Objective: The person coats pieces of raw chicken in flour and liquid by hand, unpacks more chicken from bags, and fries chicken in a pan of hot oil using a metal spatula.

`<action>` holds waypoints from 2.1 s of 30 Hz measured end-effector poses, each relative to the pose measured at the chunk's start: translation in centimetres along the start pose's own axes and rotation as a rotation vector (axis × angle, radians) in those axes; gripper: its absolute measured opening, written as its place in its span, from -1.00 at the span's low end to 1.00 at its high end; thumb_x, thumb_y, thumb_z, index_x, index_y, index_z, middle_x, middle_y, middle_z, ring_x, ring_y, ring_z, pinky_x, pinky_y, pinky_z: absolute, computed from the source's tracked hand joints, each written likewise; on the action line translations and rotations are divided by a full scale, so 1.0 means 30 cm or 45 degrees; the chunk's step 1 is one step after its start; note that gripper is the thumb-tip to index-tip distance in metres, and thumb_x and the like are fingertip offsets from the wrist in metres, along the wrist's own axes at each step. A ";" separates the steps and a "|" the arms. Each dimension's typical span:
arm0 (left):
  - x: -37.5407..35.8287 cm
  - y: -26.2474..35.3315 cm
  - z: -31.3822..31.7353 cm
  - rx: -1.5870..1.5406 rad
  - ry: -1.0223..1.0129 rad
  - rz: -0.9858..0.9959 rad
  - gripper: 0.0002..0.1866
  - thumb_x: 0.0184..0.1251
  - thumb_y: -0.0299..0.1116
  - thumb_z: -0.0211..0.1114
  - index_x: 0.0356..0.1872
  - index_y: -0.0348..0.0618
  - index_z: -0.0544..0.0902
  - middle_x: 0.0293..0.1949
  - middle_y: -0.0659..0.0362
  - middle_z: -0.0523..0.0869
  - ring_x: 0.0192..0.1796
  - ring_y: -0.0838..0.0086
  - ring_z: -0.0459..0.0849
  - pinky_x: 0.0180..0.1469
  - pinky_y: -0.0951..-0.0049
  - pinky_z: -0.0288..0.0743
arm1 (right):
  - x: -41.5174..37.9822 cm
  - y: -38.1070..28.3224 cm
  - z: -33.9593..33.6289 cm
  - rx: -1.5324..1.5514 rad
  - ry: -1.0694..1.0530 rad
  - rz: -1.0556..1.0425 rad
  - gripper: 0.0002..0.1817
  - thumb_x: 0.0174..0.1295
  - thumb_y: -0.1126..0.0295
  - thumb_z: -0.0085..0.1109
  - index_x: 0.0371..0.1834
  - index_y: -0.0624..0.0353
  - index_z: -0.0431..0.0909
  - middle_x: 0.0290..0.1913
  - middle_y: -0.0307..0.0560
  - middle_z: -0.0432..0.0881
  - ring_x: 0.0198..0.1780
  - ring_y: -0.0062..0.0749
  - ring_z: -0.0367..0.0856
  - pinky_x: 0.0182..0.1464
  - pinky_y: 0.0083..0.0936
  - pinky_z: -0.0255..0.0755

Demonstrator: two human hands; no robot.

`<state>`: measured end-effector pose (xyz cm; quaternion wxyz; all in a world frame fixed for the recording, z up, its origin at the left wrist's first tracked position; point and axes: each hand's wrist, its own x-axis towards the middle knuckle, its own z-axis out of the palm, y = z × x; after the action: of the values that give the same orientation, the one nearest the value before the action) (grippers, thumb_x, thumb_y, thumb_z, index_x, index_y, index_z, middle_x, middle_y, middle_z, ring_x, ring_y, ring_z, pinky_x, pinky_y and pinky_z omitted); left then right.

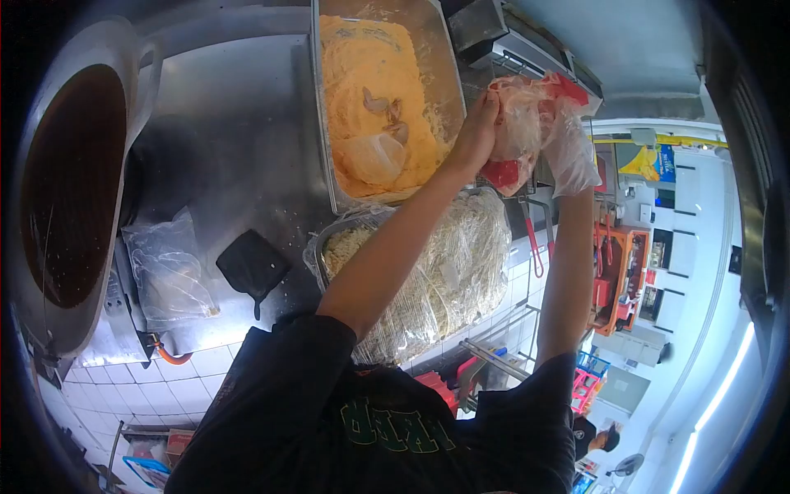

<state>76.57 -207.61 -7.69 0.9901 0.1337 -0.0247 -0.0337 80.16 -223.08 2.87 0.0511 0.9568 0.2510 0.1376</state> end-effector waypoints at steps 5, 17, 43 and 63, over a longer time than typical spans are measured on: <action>0.003 0.118 -0.002 1.283 -0.365 0.099 -0.47 0.61 0.02 -0.08 0.34 -0.16 0.40 0.18 0.03 0.57 0.21 0.33 0.55 0.23 0.38 0.41 | 0.064 -0.038 -0.115 1.611 0.515 1.101 -0.69 0.44 0.16 0.11 0.01 0.18 0.52 -0.13 -0.12 0.63 -0.10 -0.33 0.60 0.01 -0.40 0.53; 0.033 0.031 -0.018 1.312 -0.434 0.304 0.21 -0.13 0.01 0.66 0.46 -0.36 0.10 0.37 -0.17 0.32 0.38 0.13 0.41 0.42 0.26 0.28 | 0.074 -0.067 -0.290 0.634 0.478 0.715 -0.61 0.49 0.12 -0.13 0.03 0.19 0.55 -0.03 0.20 0.64 -0.03 0.07 0.62 -0.03 -0.20 0.48; 0.078 0.212 0.069 0.495 -0.523 -0.606 -0.44 0.48 0.14 0.07 0.17 -0.15 0.55 -0.06 0.17 0.73 -0.06 0.52 0.71 -0.08 0.46 0.58 | -0.096 -0.225 -0.099 1.246 0.108 0.621 -0.64 0.25 0.33 0.29 0.05 0.21 0.50 -0.13 -0.20 0.59 -0.10 -0.47 0.58 -0.06 -0.56 0.48; 0.077 0.248 0.133 0.793 -0.795 -0.213 -0.35 0.21 -0.28 0.47 0.27 -0.22 0.38 -0.01 0.15 0.63 -0.11 0.59 0.63 -0.12 0.55 0.56 | -0.099 -0.292 -0.180 0.768 0.315 0.562 -0.61 0.19 0.30 0.35 -0.03 0.36 0.56 -0.27 -0.10 0.72 -0.26 -0.44 0.64 -0.17 -0.50 0.52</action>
<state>79.08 -201.68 -1.78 0.8416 0.4104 -0.3205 -0.1434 72.02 -216.77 5.88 -0.2937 0.9360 0.0728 0.1796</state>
